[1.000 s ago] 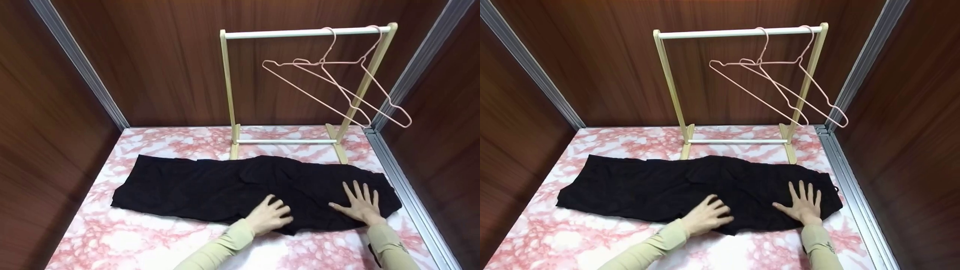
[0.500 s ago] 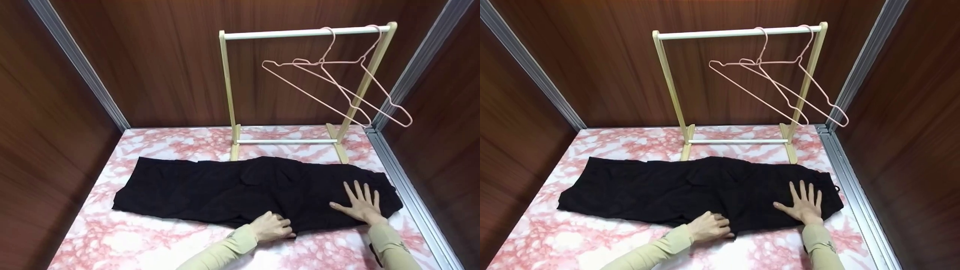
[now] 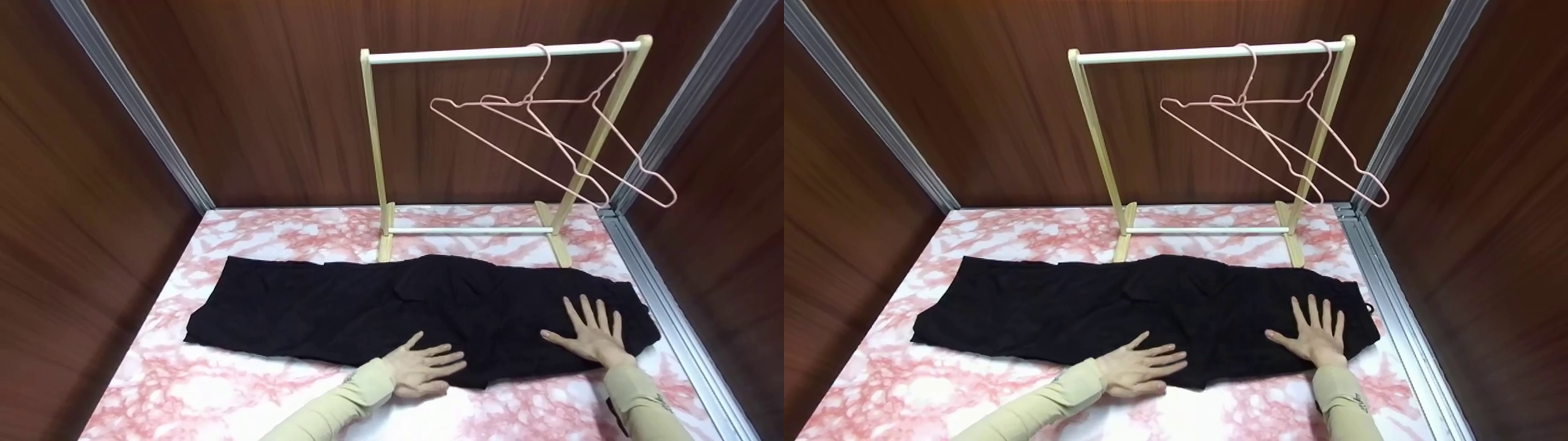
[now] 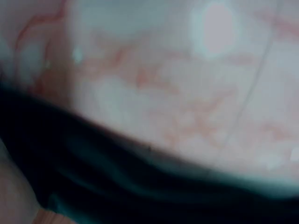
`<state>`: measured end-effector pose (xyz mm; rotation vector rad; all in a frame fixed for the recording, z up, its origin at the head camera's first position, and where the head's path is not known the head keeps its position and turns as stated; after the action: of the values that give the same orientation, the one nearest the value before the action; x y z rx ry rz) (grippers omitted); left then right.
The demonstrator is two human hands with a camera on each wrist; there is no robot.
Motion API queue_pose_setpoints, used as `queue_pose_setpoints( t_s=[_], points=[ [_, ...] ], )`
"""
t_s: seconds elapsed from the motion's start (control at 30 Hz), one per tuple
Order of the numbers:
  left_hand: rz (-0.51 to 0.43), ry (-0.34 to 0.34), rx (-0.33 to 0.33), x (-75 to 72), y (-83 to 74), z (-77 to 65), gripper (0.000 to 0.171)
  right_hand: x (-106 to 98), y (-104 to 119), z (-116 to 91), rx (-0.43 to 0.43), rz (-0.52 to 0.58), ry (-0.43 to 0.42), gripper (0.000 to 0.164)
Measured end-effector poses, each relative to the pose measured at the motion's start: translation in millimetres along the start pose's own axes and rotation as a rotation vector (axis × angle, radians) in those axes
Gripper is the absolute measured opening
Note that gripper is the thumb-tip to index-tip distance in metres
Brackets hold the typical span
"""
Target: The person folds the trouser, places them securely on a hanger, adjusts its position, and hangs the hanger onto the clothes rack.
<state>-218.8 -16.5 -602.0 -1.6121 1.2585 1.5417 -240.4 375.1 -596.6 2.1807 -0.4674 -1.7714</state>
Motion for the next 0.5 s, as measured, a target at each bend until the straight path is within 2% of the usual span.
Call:
queue_pose_setpoints(
  t_s=[0.1,0.2,0.27,0.33,0.43,0.5],
  points=[
    [-0.017,0.008,-0.012,-5.5,4.5,1.9,0.054,-1,4,0,-0.013,-0.027,-0.022,0.109],
    [0.045,-0.048,-0.019,-10.0,6.2,5.0,0.05,-3,16,-5,-0.111,-0.077,-0.115,0.1],
    [0.114,-0.129,-0.027,-12.4,6.2,7.4,0.044,-4,28,-11,-0.235,-0.047,-0.185,0.09],
    [0.187,-0.228,-0.034,-14.4,5.7,9.7,0.035,-4,41,-19,-0.39,0.005,-0.211,0.082],
    [0.26,-0.383,-0.057,-17.6,5.8,11.6,0.022,0,60,-29,-0.595,0.056,-0.141,0.075],
    [0.29,-0.476,-0.085,-19.7,6.6,12.4,0.02,3,69,-33,-0.704,0.014,-0.121,0.065]
  ],
)
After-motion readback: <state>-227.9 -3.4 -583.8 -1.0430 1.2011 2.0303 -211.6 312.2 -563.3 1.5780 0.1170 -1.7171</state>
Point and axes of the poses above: each hand's wrist, its own z-axis towards the middle knuckle, its own x-axis out of the palm, y = z × x, the point moved 2 cm from there along z, towards the middle knuckle, and after that the axes turned 5 degrees about z, right-handed, at the moved point
